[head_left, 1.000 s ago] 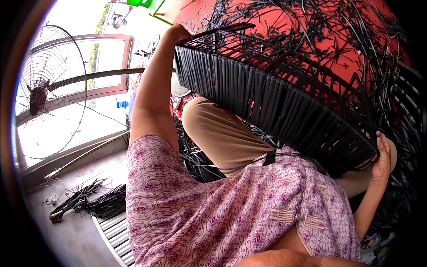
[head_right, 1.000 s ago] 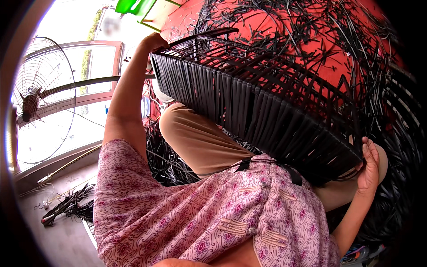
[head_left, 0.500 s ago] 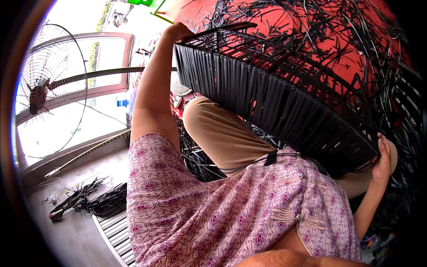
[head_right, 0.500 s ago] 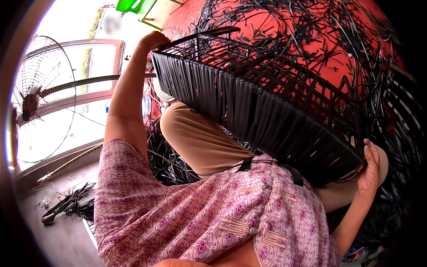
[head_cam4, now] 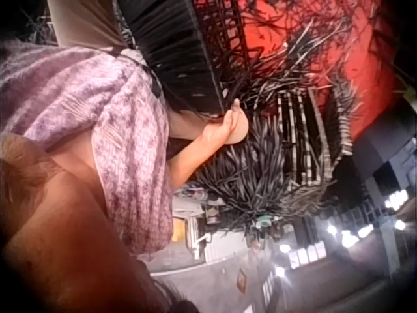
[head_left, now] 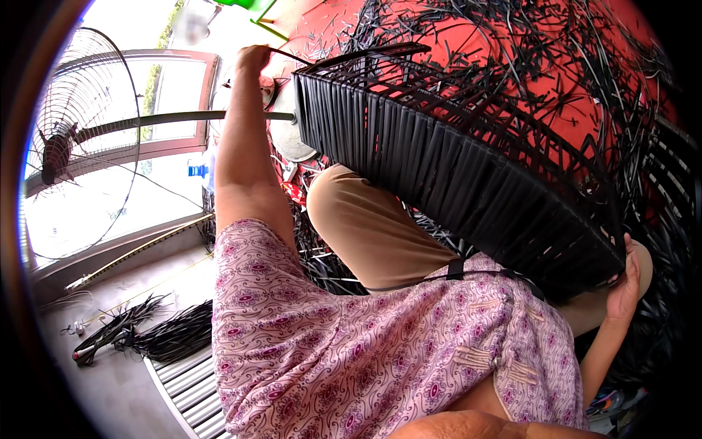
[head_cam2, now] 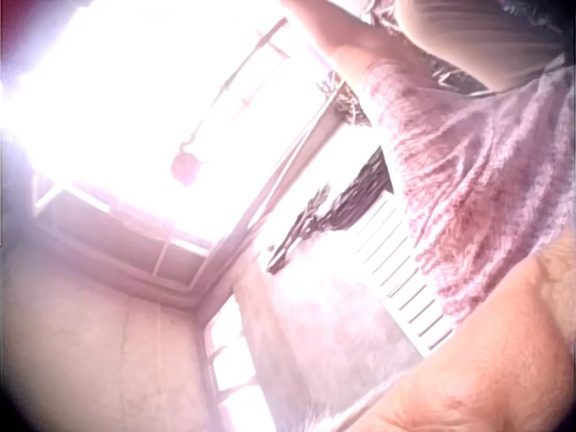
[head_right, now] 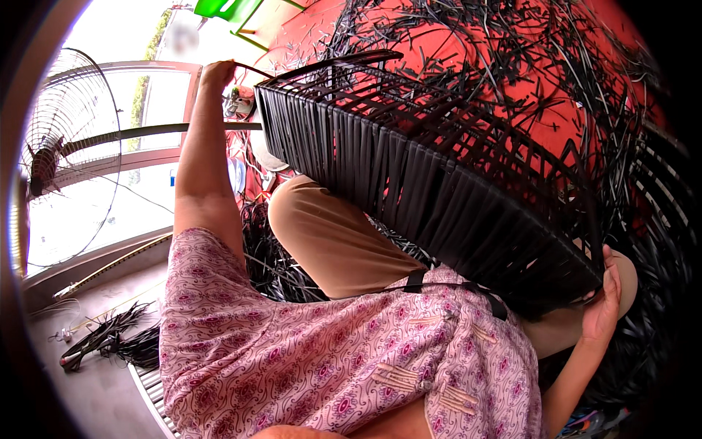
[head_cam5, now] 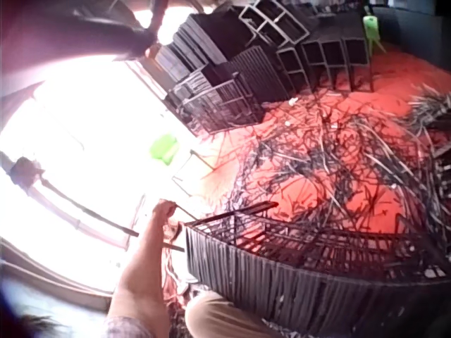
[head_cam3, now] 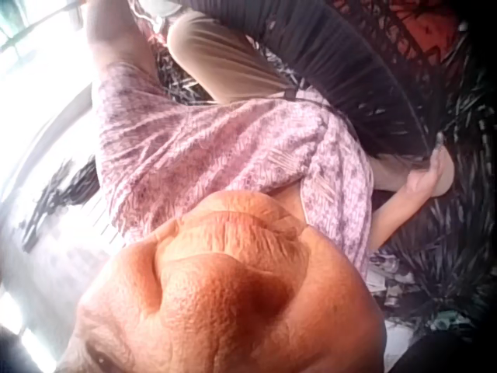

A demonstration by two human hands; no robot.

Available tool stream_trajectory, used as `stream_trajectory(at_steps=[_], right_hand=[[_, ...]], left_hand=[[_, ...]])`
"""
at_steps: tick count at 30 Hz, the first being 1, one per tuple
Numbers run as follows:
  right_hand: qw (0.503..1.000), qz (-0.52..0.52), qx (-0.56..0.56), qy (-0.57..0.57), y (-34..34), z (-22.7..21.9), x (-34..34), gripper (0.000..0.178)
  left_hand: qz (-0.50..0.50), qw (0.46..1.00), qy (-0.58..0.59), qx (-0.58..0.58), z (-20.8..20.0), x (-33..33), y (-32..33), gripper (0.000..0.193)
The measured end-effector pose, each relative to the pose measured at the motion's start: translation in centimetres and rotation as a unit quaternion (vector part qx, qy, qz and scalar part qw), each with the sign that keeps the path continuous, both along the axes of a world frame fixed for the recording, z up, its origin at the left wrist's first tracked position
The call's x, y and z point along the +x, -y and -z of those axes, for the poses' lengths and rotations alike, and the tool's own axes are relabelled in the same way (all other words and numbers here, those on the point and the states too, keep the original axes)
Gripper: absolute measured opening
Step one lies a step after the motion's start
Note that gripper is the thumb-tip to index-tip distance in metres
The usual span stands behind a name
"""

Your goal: The person sits on the floor and weaves a black plastic basket by hand. They interlace thin black strips through the vertical ribs of the basket frame, rotating the basket periodically to continue the weaving pattern around the circumference.

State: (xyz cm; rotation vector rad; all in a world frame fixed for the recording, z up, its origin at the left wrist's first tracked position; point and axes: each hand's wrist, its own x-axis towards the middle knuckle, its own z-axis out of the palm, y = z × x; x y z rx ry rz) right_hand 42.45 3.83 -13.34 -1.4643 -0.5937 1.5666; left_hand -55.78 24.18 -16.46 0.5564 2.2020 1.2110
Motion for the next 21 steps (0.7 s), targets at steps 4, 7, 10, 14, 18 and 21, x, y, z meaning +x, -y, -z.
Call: stream_trajectory(at_steps=[4,7,10,14,18,21], right_hand=[[1.0,-0.018,0.013,-0.021,1.4,-0.8,0.2,0.06],[1.0,-0.016,0.005,0.004,2.1,-1.6,-0.6,0.065],[0.999,-0.039,-0.001,-0.02,1.7,-2.0,-0.7,0.063],[1.0,-0.016,0.005,0.002,2.8,-1.0,0.0,0.056],[0.997,0.055,-0.025,-0.047,4.8,1.1,0.1,0.038],[0.975,0.102,-0.091,-0.178,7.2,0.7,-0.4,0.031]], left_hand=[[-0.121,0.984,-0.004,0.133,-2.6,-6.5,-0.9,0.019],[-0.163,0.965,0.061,0.195,-3.9,-3.8,1.8,0.031],[-0.001,0.977,0.201,0.077,-1.5,2.7,4.2,0.049],[0.115,0.982,0.139,-0.054,-2.3,16.3,6.4,0.069],[0.188,0.982,-0.026,0.017,-2.7,20.6,10.0,0.044],[0.137,0.986,-0.05,0.084,0.1,19.6,9.5,0.041]])
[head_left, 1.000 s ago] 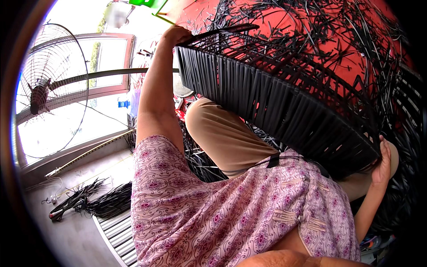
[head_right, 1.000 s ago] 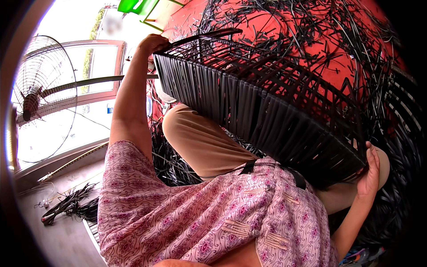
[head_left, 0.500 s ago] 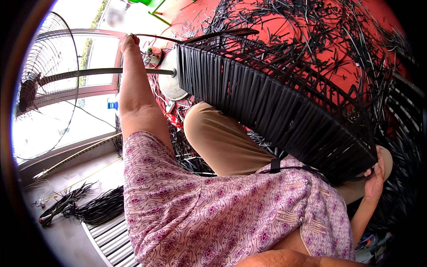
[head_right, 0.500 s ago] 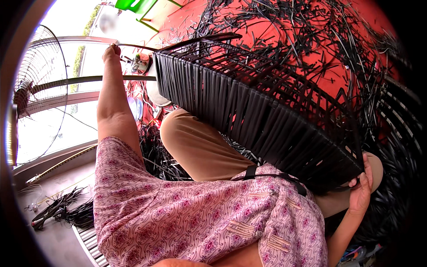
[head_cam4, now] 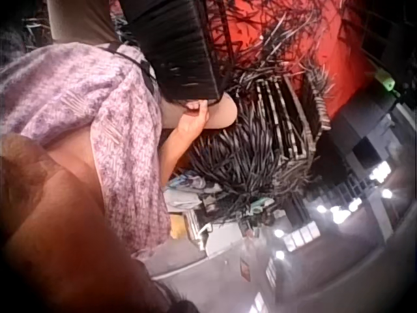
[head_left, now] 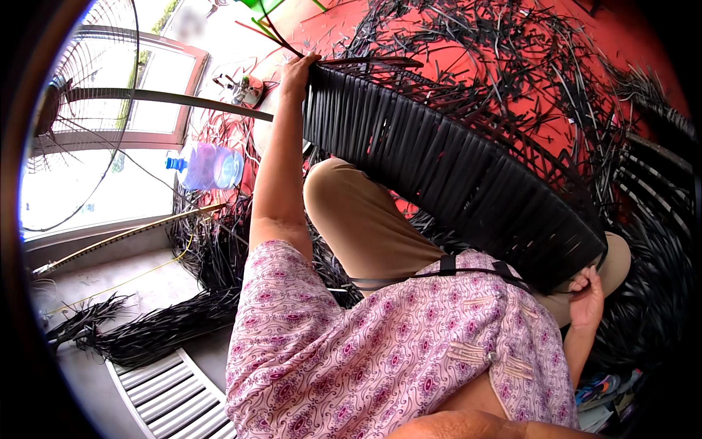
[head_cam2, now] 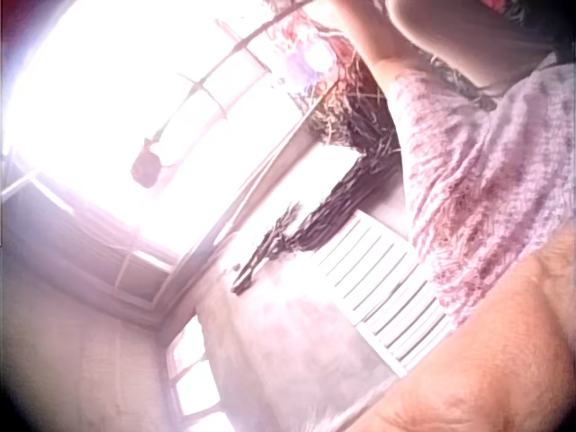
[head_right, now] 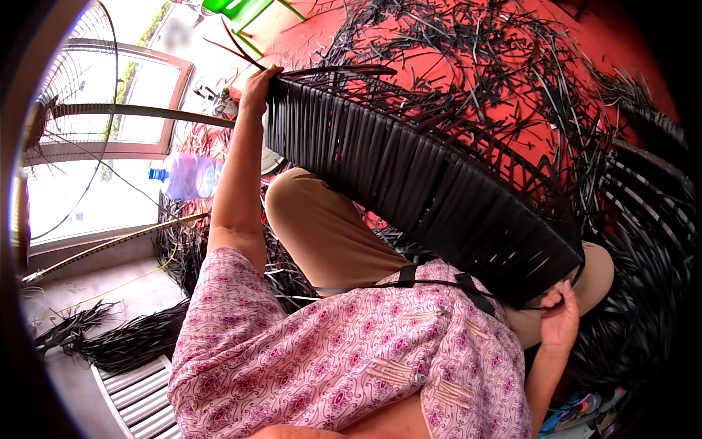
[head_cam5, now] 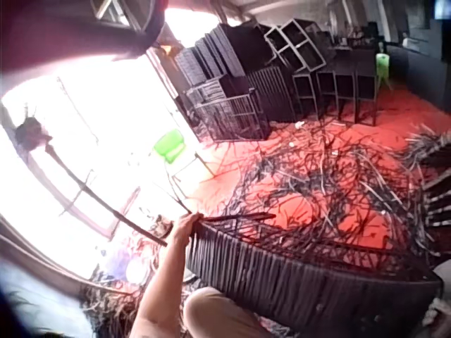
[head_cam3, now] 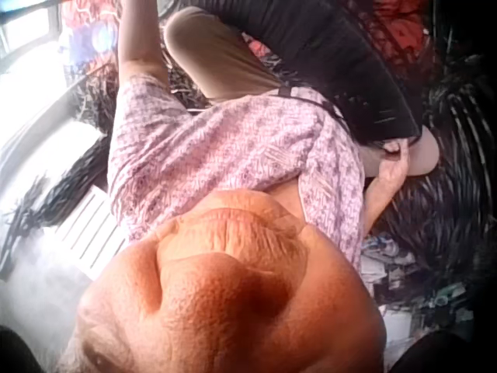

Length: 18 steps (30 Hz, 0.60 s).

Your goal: The person sits on the floor and weaves a black plastic basket by hand. They interlace thin black strips through the vertical ribs of the basket frame, rotating the basket periodically to continue the weaving pattern around the circumference.

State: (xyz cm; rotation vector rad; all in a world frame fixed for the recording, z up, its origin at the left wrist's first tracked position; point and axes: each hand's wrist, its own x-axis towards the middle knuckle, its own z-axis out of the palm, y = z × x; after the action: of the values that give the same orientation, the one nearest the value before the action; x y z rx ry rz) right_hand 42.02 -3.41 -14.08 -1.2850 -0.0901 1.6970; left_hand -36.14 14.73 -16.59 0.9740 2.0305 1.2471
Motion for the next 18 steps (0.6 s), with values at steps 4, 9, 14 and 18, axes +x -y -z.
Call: stream_trajectory(at_steps=[4,9,14,18], right_hand=[[0.995,-0.017,0.026,-0.098,5.0,-1.3,-1.6,0.043],[0.978,-0.128,0.142,-0.087,7.0,-5.6,-4.0,0.037],[0.948,-0.143,0.283,-0.001,4.4,-11.8,6.8,0.055],[0.845,-0.108,0.226,0.472,5.8,-22.9,20.4,0.055]], left_hand=[[-0.02,0.994,-0.105,0.007,1.6,0.9,-3.7,0.027],[0.002,0.989,-0.139,-0.048,5.5,-5.2,-4.8,0.032],[0.001,0.992,-0.084,-0.09,3.3,-14.6,-5.5,0.046],[-0.004,0.997,0.025,-0.068,8.0,-9.4,-9.3,0.039]])
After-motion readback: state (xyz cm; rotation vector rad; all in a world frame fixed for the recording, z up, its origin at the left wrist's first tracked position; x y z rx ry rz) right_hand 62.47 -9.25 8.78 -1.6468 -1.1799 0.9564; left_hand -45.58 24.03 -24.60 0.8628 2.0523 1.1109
